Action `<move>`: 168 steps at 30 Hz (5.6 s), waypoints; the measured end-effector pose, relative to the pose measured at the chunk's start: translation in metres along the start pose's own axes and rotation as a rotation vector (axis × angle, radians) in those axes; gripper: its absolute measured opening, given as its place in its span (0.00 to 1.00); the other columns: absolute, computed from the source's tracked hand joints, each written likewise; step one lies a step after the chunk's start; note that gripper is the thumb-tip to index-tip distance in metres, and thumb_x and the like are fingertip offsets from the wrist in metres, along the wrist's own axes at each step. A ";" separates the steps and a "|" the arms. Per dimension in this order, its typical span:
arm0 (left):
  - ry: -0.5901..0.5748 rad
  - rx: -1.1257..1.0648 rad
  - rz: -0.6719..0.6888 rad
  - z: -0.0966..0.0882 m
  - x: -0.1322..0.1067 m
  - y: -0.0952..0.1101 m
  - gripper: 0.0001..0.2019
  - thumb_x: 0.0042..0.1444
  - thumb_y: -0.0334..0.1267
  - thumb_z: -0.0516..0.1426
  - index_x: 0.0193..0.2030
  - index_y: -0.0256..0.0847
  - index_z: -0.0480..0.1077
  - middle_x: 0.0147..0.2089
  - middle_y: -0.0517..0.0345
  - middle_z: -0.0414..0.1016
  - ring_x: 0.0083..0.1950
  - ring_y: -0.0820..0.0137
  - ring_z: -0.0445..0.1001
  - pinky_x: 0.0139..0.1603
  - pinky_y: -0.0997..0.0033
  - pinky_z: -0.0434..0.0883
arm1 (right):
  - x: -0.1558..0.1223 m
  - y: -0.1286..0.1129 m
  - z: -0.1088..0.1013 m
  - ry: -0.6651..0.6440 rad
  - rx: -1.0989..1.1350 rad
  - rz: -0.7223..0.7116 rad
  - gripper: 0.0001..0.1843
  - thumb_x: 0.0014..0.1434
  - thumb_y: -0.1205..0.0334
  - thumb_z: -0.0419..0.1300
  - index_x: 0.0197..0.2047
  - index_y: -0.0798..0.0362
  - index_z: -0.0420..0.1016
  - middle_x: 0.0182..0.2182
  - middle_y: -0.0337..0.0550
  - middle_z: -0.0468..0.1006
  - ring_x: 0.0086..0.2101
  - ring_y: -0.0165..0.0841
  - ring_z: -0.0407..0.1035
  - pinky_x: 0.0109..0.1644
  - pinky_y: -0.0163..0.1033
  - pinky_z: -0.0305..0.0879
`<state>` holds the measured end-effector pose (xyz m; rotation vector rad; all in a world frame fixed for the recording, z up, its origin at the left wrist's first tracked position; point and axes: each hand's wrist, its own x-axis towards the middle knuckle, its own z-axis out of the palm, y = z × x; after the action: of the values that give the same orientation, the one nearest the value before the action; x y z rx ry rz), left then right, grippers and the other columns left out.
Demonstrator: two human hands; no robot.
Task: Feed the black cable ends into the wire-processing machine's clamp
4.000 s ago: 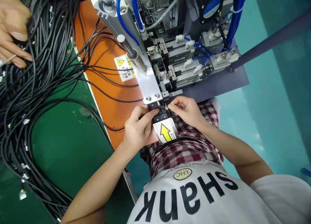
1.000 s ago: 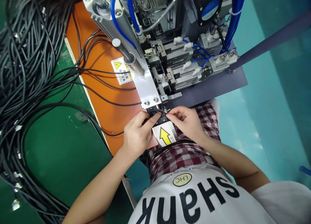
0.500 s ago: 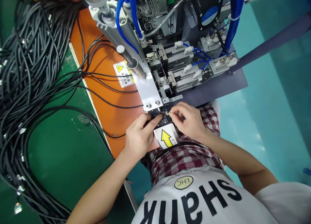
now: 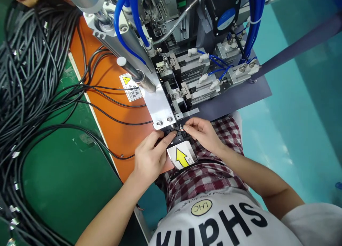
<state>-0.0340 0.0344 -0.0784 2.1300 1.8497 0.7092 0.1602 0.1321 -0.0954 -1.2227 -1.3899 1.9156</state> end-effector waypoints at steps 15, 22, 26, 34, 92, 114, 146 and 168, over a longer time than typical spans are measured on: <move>0.022 0.011 0.029 0.001 -0.002 -0.002 0.20 0.65 0.26 0.52 0.59 0.47 0.73 0.43 0.52 0.73 0.46 0.68 0.76 0.41 0.72 0.72 | 0.000 -0.004 0.006 0.066 -0.110 -0.102 0.13 0.64 0.50 0.62 0.41 0.51 0.79 0.31 0.39 0.74 0.27 0.29 0.64 0.32 0.37 0.61; 0.028 0.001 0.042 0.001 -0.002 -0.001 0.19 0.65 0.27 0.52 0.58 0.46 0.73 0.44 0.51 0.74 0.46 0.68 0.76 0.42 0.72 0.72 | -0.004 -0.010 0.013 0.151 -0.279 -0.286 0.07 0.63 0.57 0.61 0.35 0.50 0.76 0.28 0.38 0.69 0.26 0.29 0.61 0.31 0.37 0.61; 0.008 0.001 0.058 0.000 -0.002 -0.001 0.19 0.66 0.27 0.51 0.59 0.44 0.73 0.47 0.49 0.76 0.49 0.66 0.76 0.46 0.70 0.73 | -0.005 -0.008 0.010 0.176 -0.318 -0.309 0.07 0.64 0.59 0.59 0.35 0.51 0.73 0.29 0.38 0.68 0.27 0.29 0.61 0.32 0.37 0.60; -0.002 0.037 0.088 -0.003 0.001 -0.001 0.19 0.68 0.29 0.48 0.59 0.44 0.73 0.46 0.49 0.78 0.48 0.65 0.76 0.46 0.68 0.73 | -0.002 -0.001 0.010 0.138 -0.287 -0.163 0.09 0.65 0.56 0.58 0.35 0.52 0.71 0.29 0.39 0.71 0.29 0.30 0.64 0.32 0.36 0.61; 0.047 0.194 -0.222 -0.043 -0.021 0.009 0.23 0.69 0.36 0.45 0.70 0.40 0.57 0.68 0.43 0.62 0.67 0.58 0.65 0.64 0.57 0.71 | -0.053 0.016 -0.039 0.112 0.136 0.078 0.20 0.58 0.44 0.66 0.44 0.52 0.81 0.34 0.38 0.71 0.29 0.26 0.63 0.33 0.34 0.59; 0.071 0.228 -0.121 -0.086 -0.031 -0.037 0.10 0.68 0.35 0.49 0.51 0.39 0.68 0.46 0.49 0.73 0.46 0.66 0.72 0.48 0.65 0.71 | -0.084 0.009 -0.062 0.140 0.109 0.082 0.17 0.58 0.45 0.67 0.43 0.48 0.81 0.34 0.42 0.72 0.30 0.31 0.61 0.34 0.38 0.62; -0.076 -0.075 0.064 -0.045 -0.039 0.080 0.09 0.65 0.34 0.54 0.51 0.40 0.67 0.44 0.50 0.75 0.45 0.62 0.74 0.46 0.60 0.70 | -0.100 -0.033 0.005 -0.149 -0.263 -0.376 0.07 0.61 0.63 0.63 0.44 0.48 0.80 0.38 0.42 0.82 0.35 0.33 0.75 0.41 0.40 0.73; 0.097 -0.167 -0.036 -0.039 -0.031 0.084 0.05 0.63 0.30 0.58 0.42 0.42 0.65 0.37 0.58 0.71 0.35 0.73 0.71 0.33 0.74 0.70 | -0.093 -0.039 0.004 -0.110 -0.090 -0.142 0.10 0.58 0.54 0.68 0.34 0.52 0.77 0.29 0.39 0.77 0.29 0.30 0.67 0.34 0.37 0.63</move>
<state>0.0161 -0.0154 -0.0119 1.9851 1.8016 0.9395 0.1979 0.0719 -0.0238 -1.0414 -1.5911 1.8637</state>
